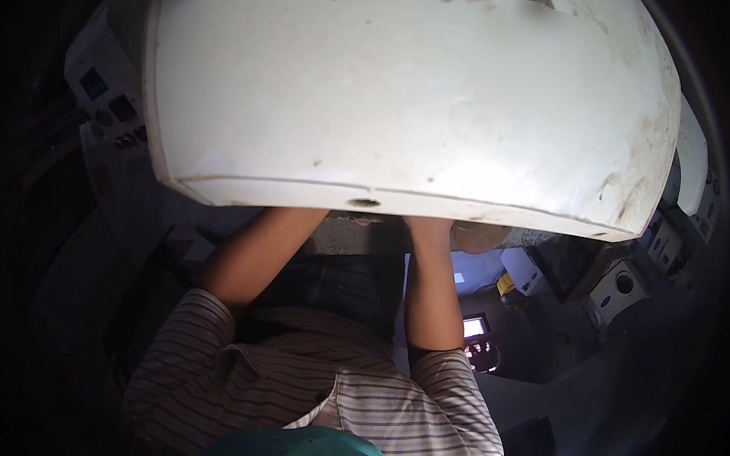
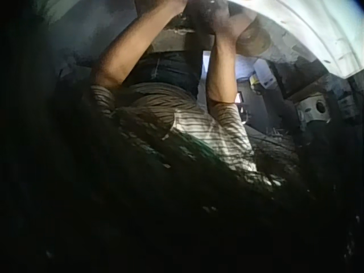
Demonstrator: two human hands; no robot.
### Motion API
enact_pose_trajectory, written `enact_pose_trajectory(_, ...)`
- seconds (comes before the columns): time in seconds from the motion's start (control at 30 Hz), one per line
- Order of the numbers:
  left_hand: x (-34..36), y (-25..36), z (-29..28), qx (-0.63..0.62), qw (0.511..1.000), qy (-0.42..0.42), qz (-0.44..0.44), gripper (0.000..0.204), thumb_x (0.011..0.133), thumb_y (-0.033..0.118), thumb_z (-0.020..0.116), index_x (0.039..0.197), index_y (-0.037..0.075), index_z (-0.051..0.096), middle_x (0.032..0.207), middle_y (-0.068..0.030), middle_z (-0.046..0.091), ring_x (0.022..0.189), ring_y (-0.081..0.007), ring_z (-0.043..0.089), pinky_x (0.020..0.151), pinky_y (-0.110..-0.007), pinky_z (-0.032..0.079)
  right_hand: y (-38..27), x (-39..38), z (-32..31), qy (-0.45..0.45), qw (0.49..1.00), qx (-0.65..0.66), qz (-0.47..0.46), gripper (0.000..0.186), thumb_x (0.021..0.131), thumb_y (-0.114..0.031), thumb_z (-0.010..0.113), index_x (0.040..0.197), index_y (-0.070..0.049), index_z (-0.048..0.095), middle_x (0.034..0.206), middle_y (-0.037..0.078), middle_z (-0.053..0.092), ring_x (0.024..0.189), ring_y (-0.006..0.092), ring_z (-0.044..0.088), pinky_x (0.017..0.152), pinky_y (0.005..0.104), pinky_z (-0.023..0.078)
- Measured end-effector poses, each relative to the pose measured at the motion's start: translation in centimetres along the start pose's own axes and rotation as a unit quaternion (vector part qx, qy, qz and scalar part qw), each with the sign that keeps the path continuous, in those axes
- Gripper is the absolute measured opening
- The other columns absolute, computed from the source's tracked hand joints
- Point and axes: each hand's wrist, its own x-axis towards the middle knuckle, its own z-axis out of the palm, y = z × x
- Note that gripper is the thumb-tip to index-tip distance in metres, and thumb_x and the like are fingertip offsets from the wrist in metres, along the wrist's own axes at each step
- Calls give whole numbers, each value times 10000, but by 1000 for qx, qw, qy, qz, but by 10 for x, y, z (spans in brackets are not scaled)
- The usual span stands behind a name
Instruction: The person positions a lamp, removes the cover from a polishing lathe, and mixes polishing paste with water by hand. The person then polishes a dental prosthesis against the spinning wheel using the paste, places the cover back over the wheel, and polishes the prosthesis under the cover.
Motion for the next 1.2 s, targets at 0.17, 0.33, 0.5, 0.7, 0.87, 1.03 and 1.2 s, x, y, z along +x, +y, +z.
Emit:
enact_pose_trajectory(0.17,-19,-14,-6,-70,997,-37,-24,288,777,-126,401,947,32,571,776,18,533,638,-23,393,540,-178,286,-27,6,-14,51,979,157,116,176,773,-90,585,881,48,600,825,134,629,736,237,613,727,358,479)
enact_pose_trajectory(0.33,-12,-26,-13,-138,988,-31,-56,308,775,-137,389,966,32,562,797,12,544,657,-24,418,570,-177,310,-29,16,-13,62,983,167,40,163,772,-21,561,908,65,591,859,120,614,782,190,596,711,297,475)
enact_pose_trajectory(0.5,5,-4,-3,-65,997,-50,15,300,776,-141,380,955,17,561,823,-7,567,703,-44,469,604,-190,351,-6,8,15,50,989,136,41,267,820,-74,600,1038,68,537,995,110,588,845,167,575,733,293,477)
enact_pose_trajectory(0.7,30,-12,-1,34,996,69,-40,277,777,-149,387,929,2,562,848,-34,596,740,-74,521,674,-208,405,-21,13,17,80,979,163,95,298,841,-117,600,1047,84,522,915,80,591,810,135,562,710,264,468)
enact_pose_trajectory(0.87,-24,12,3,-22,997,-13,-75,225,800,-131,421,915,5,558,815,-31,598,736,-84,540,705,-213,421,-22,-5,-8,76,971,152,166,218,757,-54,617,940,64,621,916,203,627,885,342,596,828,388,433)
enact_pose_trajectory(1.03,-2,-13,-10,-14,998,-64,5,204,801,-119,438,888,10,570,809,-24,601,738,-85,549,695,-220,424,-14,1,4,100,946,231,203,222,752,-99,641,931,33,635,913,180,637,883,341,601,821,390,439)
enact_pose_trajectory(1.2,8,1,2,-22,1000,-19,9,245,768,-130,425,890,15,580,794,-19,599,726,-78,536,679,-219,418,-6,11,13,89,971,192,113,256,843,-123,600,987,77,529,839,62,571,725,105,540,639,230,447)
